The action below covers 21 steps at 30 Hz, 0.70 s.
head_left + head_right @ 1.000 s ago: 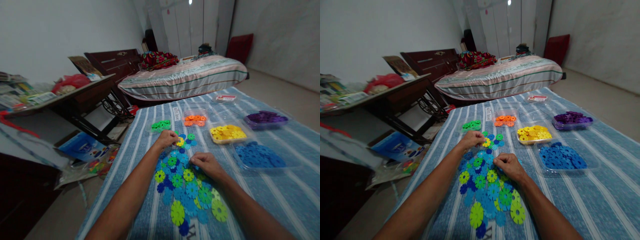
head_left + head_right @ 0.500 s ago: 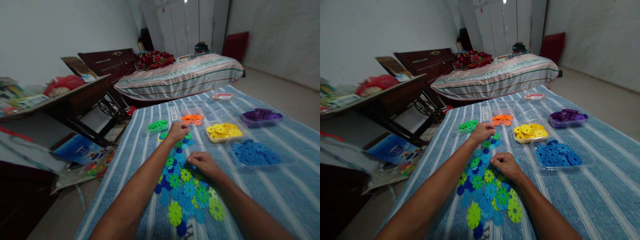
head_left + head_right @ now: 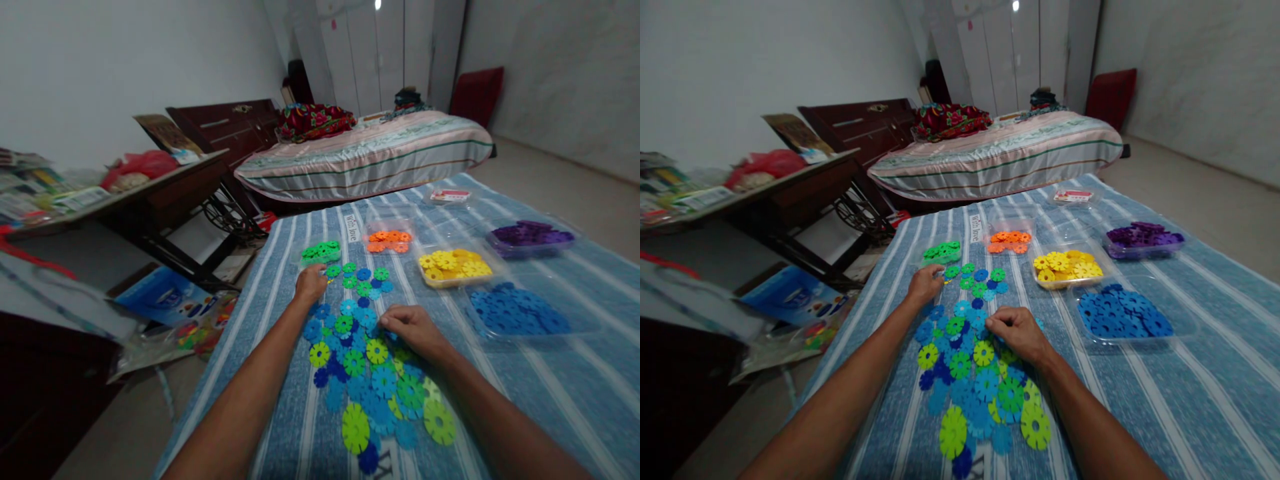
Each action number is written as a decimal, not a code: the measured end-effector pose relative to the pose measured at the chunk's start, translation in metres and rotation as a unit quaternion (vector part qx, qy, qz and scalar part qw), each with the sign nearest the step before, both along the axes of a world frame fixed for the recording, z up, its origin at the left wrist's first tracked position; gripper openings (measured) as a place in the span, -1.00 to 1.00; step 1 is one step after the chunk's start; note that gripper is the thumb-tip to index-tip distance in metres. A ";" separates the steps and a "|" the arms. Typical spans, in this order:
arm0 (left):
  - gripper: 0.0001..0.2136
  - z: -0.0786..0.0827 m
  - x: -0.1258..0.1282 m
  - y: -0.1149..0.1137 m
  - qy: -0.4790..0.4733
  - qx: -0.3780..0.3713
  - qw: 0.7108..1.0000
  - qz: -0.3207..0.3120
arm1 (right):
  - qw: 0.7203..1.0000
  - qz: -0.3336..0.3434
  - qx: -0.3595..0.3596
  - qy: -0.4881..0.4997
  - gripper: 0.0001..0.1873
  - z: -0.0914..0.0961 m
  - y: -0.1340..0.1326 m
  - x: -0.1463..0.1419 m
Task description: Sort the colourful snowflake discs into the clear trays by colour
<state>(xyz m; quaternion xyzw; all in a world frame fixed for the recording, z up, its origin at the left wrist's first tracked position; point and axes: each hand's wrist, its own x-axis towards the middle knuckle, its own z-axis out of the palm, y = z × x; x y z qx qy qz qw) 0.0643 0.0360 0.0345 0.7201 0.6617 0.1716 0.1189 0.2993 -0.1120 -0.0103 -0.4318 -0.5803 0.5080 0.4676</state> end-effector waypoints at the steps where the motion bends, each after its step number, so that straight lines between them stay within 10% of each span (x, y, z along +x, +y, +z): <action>1: -0.70 -0.002 0.000 -0.001 0.011 -0.005 1.000 -0.006 | 1.000 0.000 0.000 0.000 -0.50 0.000 0.000 0.000; 21: -0.68 -0.019 0.000 -0.012 0.110 0.027 0.990 -0.079 | 1.000 -0.002 -0.008 0.006 -0.45 0.003 0.000 0.000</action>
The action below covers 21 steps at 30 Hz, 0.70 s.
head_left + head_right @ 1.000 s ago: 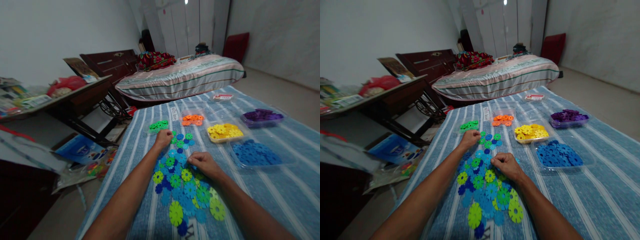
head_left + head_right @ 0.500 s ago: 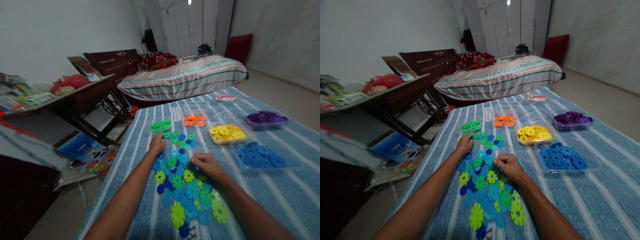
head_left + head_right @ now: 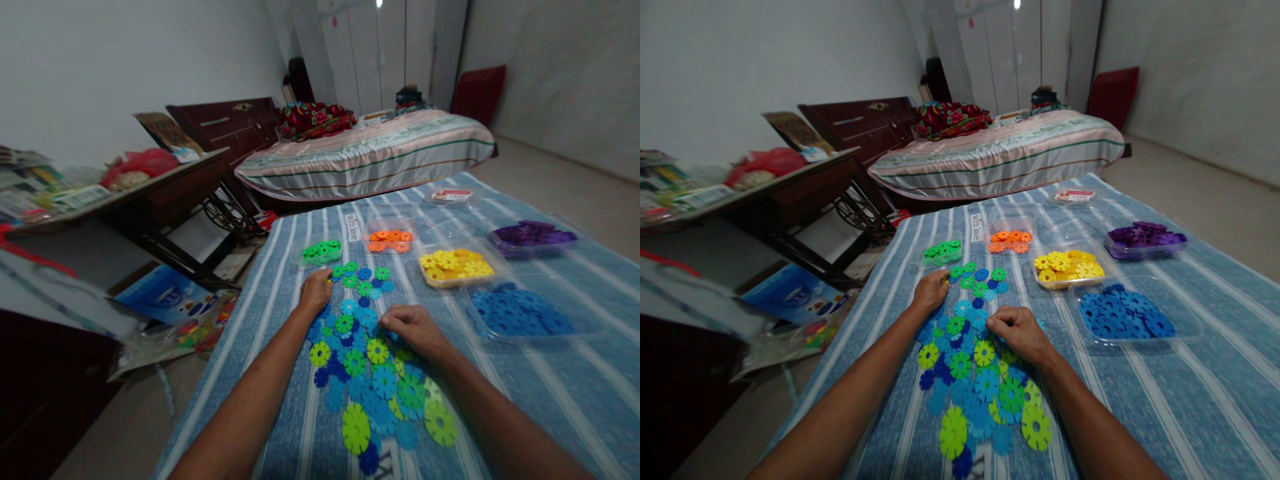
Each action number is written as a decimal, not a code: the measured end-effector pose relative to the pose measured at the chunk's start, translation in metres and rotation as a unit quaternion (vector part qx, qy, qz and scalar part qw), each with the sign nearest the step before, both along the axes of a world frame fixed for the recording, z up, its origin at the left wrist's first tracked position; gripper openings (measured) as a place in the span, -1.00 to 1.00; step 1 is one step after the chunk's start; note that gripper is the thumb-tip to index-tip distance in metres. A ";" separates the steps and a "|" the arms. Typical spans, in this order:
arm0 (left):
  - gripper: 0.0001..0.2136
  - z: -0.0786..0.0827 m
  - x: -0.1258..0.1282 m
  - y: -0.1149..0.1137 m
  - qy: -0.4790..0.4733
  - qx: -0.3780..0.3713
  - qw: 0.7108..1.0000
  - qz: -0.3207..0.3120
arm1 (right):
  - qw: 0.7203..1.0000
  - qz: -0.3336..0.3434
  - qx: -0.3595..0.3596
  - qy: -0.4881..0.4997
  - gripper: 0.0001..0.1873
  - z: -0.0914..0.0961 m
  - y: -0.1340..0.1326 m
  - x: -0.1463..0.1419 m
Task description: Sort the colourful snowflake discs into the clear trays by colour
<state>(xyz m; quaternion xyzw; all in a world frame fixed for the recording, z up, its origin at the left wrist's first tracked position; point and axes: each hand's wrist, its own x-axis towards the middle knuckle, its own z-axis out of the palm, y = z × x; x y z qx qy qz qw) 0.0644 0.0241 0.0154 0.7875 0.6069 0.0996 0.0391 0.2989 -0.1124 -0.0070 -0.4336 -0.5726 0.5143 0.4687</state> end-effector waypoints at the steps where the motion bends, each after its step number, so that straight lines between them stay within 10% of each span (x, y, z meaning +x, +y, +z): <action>1: -0.68 0.000 -0.001 -0.001 0.001 0.001 1.000 -0.005 | 1.000 -0.002 0.003 -0.001 -0.45 0.000 0.000 0.000; 21: -0.68 -0.006 -0.010 0.003 -0.039 -0.014 0.999 -0.016 | 1.000 -0.003 0.016 -0.010 -0.44 -0.004 0.000 0.000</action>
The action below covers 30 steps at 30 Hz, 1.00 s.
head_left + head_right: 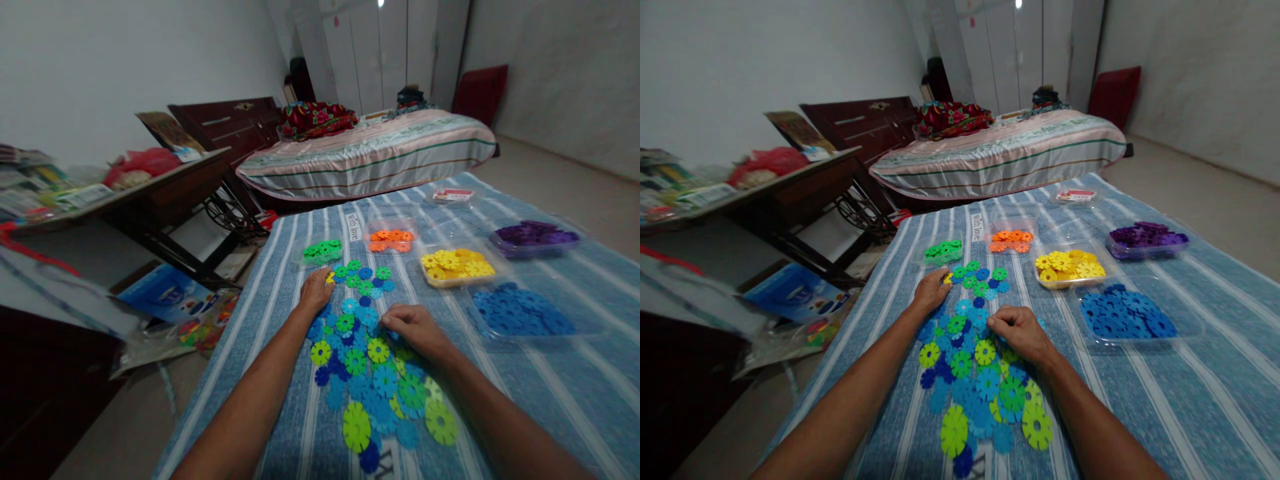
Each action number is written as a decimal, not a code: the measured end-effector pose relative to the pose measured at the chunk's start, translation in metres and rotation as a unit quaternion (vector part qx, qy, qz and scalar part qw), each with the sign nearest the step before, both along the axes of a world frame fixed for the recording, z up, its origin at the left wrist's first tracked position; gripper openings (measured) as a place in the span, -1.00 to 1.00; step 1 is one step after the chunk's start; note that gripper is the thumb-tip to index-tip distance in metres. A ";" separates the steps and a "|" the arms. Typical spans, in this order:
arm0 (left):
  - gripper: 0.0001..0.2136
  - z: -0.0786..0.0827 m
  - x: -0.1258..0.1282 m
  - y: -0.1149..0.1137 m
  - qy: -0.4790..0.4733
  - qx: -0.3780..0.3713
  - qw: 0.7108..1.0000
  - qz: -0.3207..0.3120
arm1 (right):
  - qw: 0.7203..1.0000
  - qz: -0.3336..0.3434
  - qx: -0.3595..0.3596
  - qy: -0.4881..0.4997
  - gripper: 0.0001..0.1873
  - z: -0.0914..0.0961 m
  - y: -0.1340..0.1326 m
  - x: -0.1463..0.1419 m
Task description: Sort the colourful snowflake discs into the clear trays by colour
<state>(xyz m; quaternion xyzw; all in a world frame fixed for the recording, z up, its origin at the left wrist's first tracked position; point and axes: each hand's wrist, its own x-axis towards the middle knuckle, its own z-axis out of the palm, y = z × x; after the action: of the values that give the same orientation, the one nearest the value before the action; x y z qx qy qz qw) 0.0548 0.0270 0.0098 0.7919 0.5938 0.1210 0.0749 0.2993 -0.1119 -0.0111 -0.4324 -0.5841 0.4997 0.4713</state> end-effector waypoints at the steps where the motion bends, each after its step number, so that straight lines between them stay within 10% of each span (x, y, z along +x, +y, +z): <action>1: -0.69 0.001 0.001 0.000 0.001 -0.002 1.000 0.008 | 1.000 0.000 0.000 -0.001 -0.45 0.000 0.000 0.000; 14: -0.62 0.006 -0.006 0.002 -0.084 -0.089 0.975 0.183 | 1.000 -0.001 -0.005 -0.006 -0.53 0.001 0.000 0.000; 25: -0.78 0.052 -0.014 -0.007 -0.125 -0.303 0.935 0.132 | 1.000 -0.001 -0.003 0.005 -0.49 0.002 0.001 -0.001; 30: -0.85 0.076 0.020 -0.010 -0.143 -0.297 0.942 0.059 | 1.000 -0.003 -0.001 0.015 -0.50 0.001 0.001 -0.002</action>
<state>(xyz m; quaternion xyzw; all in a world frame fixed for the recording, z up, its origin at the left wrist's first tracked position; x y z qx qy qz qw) 0.0751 0.0174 0.0860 0.6719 0.6312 0.0557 0.3835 0.2969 -0.1107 -0.0099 -0.4272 -0.5752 0.5049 0.4814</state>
